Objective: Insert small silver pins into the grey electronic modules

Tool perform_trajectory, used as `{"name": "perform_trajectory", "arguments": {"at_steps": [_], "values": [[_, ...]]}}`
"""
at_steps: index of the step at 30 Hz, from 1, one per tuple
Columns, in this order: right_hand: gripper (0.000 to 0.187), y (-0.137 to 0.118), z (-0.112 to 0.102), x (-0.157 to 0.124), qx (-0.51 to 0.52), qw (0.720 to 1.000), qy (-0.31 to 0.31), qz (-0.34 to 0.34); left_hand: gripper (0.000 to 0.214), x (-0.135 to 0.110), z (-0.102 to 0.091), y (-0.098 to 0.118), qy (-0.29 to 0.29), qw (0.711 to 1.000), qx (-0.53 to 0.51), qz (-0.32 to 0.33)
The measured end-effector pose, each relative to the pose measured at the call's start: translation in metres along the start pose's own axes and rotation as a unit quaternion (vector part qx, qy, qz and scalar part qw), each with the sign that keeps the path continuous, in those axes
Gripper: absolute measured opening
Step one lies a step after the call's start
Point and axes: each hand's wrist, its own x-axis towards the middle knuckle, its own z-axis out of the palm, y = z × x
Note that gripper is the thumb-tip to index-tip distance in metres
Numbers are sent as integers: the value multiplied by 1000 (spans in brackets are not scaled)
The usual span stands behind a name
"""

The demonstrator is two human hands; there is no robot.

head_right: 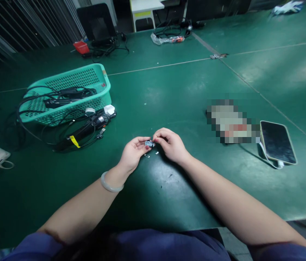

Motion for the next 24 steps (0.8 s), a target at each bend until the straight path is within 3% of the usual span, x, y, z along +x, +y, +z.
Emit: {"name": "perform_trajectory", "arguments": {"at_steps": [5, 13, 21, 24], "values": [[13, 4, -3, 2, 61, 998, -20, -9, 40, -3, 1, -1, -42, 998, -22, -37], [15, 6, -3, 0, 70, 994, -52, -61, 44, -4, -1, -1, -82, 995, -28, -47], [17, 2, -6, 0, 49, 996, -52, -53, 36, -4, -1, -1, -81, 996, -21, -45], [15, 3, -9, 0, 31, 999, -3, -30, 30, -3, -1, 0, -56, 998, -25, -33]]}}
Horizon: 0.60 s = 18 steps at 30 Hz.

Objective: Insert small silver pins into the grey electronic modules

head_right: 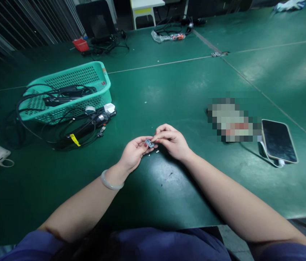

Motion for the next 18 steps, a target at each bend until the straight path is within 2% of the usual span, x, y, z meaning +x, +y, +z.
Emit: {"name": "perform_trajectory", "arguments": {"at_steps": [2, 3, 5, 8, 12, 15, 18], "values": [[16, 0, 0, 0, -34, 999, 31, 5, 26, 1, -1, 2, 41, 999, -13, 26], [16, -1, 0, -1, -57, 998, 23, 6, 25, 2, -1, 3, 66, 997, -20, 42], [14, -3, 5, -4, -112, 993, -43, 6, 22, 3, -3, 4, 112, 991, -33, 72], [19, -8, 17, -10, -226, 961, -160, -6, 20, 5, -3, 6, 155, 983, -41, 90], [18, -13, 34, -16, -352, 914, -199, -35, 17, 4, -2, 6, 167, 981, -46, 85], [19, -13, 39, -17, -386, 899, -199, -56, 17, 2, -1, 5, 164, 982, -53, 81], [20, -12, 37, -18, -388, 897, -194, -84, 16, 2, -2, 3, 160, 982, -58, 77]]}}
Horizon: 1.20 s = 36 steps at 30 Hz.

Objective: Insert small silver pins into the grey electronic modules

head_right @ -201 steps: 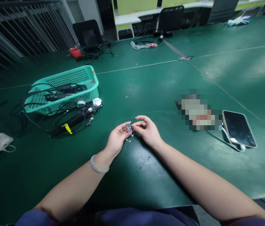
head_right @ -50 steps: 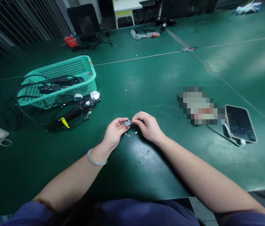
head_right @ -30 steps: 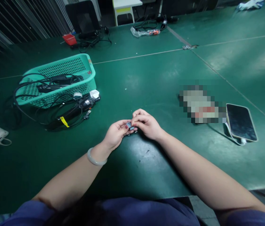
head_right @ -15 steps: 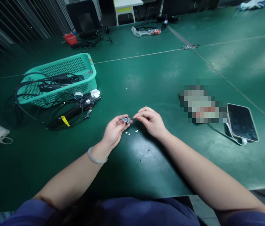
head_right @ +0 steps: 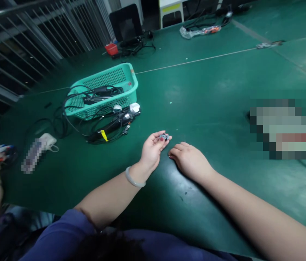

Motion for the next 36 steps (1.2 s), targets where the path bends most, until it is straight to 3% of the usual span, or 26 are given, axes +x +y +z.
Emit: {"name": "perform_trajectory", "arguments": {"at_steps": [8, 18, 36], "values": [[22, 14, -3, -9, -17, 1000, 13, -15, 16, 0, -1, -3, -1, 1000, -14, 1], [27, 4, -2, -5, -45, 998, 24, -20, 14, 0, 0, -2, -5, 1000, -18, 3], [25, 9, -4, 1, -68, 998, -19, -5, 22, 3, 0, -1, -5, 1000, 21, 15]]}}
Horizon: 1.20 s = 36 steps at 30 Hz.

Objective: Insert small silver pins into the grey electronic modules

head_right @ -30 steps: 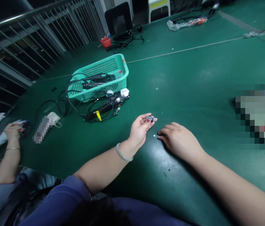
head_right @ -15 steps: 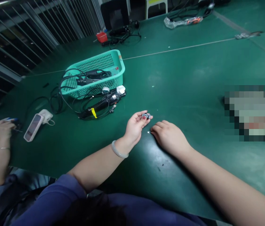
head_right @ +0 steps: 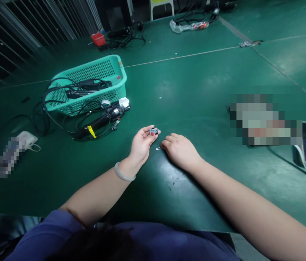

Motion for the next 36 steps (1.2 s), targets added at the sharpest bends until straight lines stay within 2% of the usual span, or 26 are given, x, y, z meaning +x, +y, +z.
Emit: {"name": "perform_trajectory", "arguments": {"at_steps": [11, 19, 25, 32, 36], "values": [[22, 1, -1, 2, -24, 1000, 4, -8, 26, 2, -2, -4, -7, 1000, 7, 17], [22, 29, -16, -7, -55, 993, 91, 49, 26, 2, -3, -5, -24, 999, 38, 27], [20, 32, -14, -7, -53, 997, 0, 52, 25, 2, -2, -5, -19, 998, 46, 24], [11, 28, -19, -11, 71, 996, -43, 39, 25, 2, -3, -5, -23, 998, 46, 22], [15, 23, -13, -7, 49, 997, -60, 32, 25, 2, -3, -5, -24, 998, 45, 23]]}}
